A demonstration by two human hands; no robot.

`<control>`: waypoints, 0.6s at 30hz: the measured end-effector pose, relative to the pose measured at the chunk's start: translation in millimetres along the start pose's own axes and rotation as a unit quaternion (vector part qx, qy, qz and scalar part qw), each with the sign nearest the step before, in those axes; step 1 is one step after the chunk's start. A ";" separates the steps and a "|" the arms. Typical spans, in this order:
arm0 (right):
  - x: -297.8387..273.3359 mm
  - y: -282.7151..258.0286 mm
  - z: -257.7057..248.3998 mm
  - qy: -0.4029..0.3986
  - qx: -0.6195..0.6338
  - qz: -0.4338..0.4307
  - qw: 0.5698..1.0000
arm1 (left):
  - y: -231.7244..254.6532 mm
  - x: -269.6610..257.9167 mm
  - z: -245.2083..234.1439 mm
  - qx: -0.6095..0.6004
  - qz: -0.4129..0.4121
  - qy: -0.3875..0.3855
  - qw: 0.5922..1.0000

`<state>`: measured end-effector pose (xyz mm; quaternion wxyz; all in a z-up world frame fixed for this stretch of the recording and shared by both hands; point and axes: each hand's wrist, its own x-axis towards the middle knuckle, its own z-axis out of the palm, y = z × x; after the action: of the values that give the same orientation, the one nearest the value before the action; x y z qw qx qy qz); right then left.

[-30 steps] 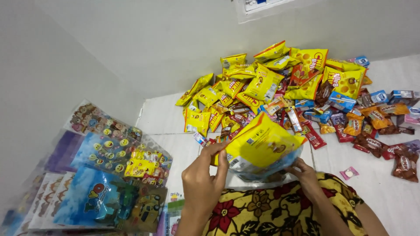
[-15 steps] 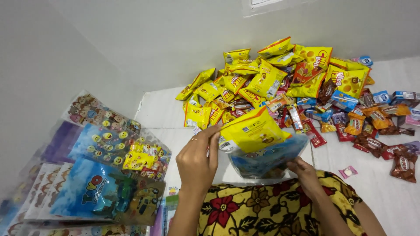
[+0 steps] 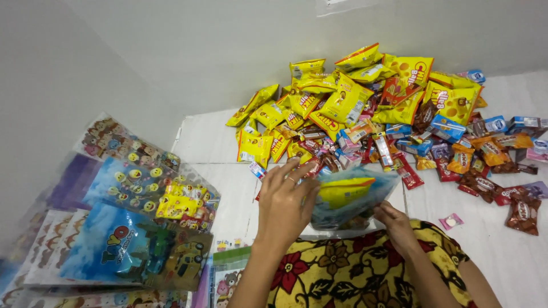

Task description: Packing various small snack items into clear plastic bags.

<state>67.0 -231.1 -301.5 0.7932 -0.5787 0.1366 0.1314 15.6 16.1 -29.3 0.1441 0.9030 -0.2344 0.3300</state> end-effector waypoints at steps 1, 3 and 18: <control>2.6 3.9 -2.4 -0.005 -0.013 -0.011 1.000 | 0.4 0.0 -2.8 -0.034 -0.017 0.001 0.999; 5.0 6.3 -3.0 -0.013 -0.026 -0.021 0.999 | 0.2 -1.1 -10.0 -0.066 -0.036 0.003 0.997; 20.2 21.0 -16.0 0.064 -0.008 0.043 0.997 | -40.1 -125.9 130.3 -0.457 -0.377 -0.255 0.764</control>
<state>77.0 -239.1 -332.1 0.7721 -0.5854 0.2109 0.1294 20.6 37.4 -213.6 0.5869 0.7971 -0.0266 -0.1397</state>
